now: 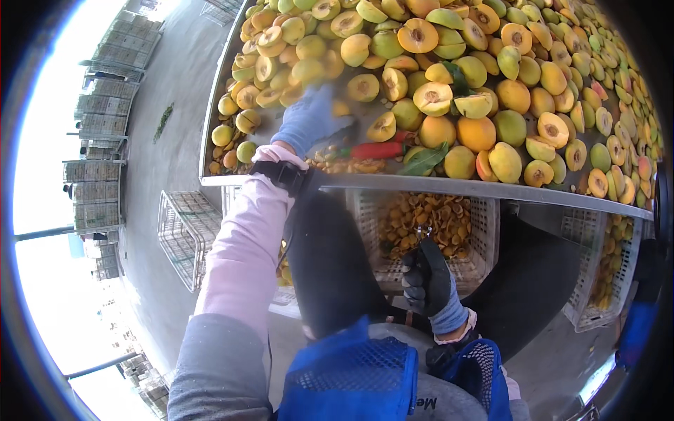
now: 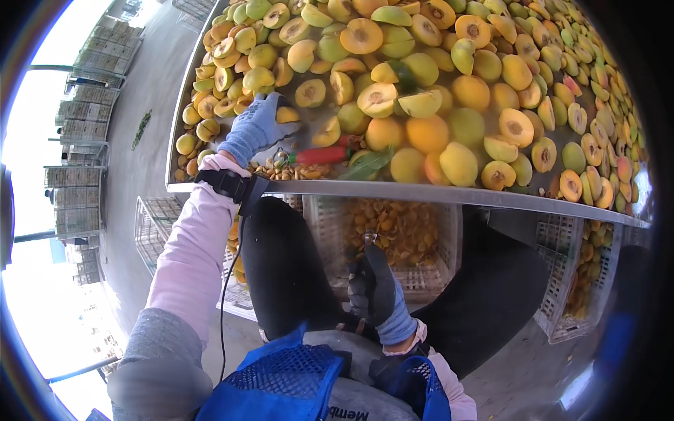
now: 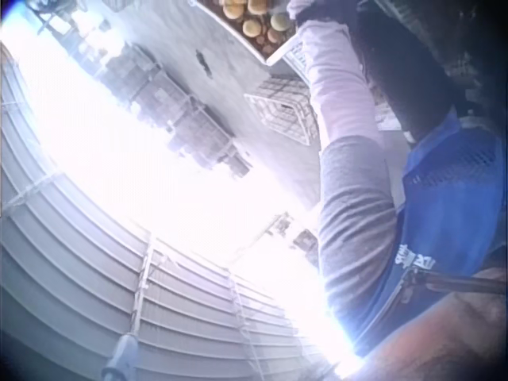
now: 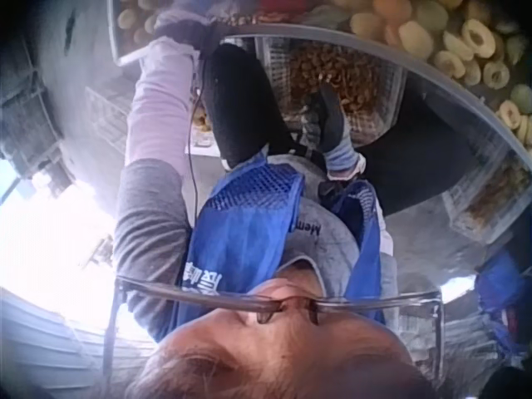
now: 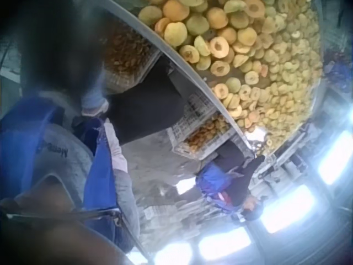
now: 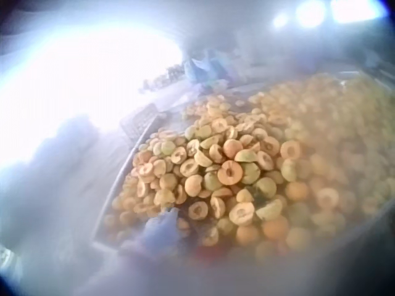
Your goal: The recorder is shown using a hand tool to remove the pits from peach halves on a large sorting table in an agricultural processing facility.
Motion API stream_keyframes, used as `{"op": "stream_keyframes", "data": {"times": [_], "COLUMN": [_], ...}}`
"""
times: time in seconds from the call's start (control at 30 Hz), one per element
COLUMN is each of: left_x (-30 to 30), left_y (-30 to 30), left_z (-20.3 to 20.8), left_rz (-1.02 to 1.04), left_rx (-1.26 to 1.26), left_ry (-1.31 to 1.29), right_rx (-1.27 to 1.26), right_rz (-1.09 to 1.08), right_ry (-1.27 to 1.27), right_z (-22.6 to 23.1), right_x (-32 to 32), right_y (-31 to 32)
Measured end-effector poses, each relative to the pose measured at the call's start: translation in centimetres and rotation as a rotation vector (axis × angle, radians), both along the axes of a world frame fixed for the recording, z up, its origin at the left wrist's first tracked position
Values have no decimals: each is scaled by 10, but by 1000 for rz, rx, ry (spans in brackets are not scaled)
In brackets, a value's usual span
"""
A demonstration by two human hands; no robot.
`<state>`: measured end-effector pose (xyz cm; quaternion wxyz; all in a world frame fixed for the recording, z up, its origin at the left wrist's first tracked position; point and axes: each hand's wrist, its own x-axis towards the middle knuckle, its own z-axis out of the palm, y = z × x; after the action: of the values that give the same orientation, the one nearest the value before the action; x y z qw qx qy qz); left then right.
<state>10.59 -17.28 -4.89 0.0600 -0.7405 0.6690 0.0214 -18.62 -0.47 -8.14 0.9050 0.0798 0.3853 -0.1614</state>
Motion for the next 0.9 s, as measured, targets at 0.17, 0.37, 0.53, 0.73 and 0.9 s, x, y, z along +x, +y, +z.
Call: {"op": "stream_keyframes", "data": {"times": [0.17,0.37,0.53,0.73,0.9], "left_x": [-66,-146,-156,-164,-175], "left_y": [54,140,159,173,181], "left_z": [37,43,10,18,18], "left_rz": [212,277,172,218,185], "left_rx": [99,-50,-391,-350,-464], "left_ry": [1385,2282,1384,1244,1192], "right_rx": [-84,-617,-1364,-1119,-1400], "right_rz": [-39,-172,-55,-7,4], "right_ry": [44,251,530,475,672], "right_z": [7,37,1,20,29], "right_x": [-18,11,20,5,1], "right_y": [-5,0,17,23,27]}}
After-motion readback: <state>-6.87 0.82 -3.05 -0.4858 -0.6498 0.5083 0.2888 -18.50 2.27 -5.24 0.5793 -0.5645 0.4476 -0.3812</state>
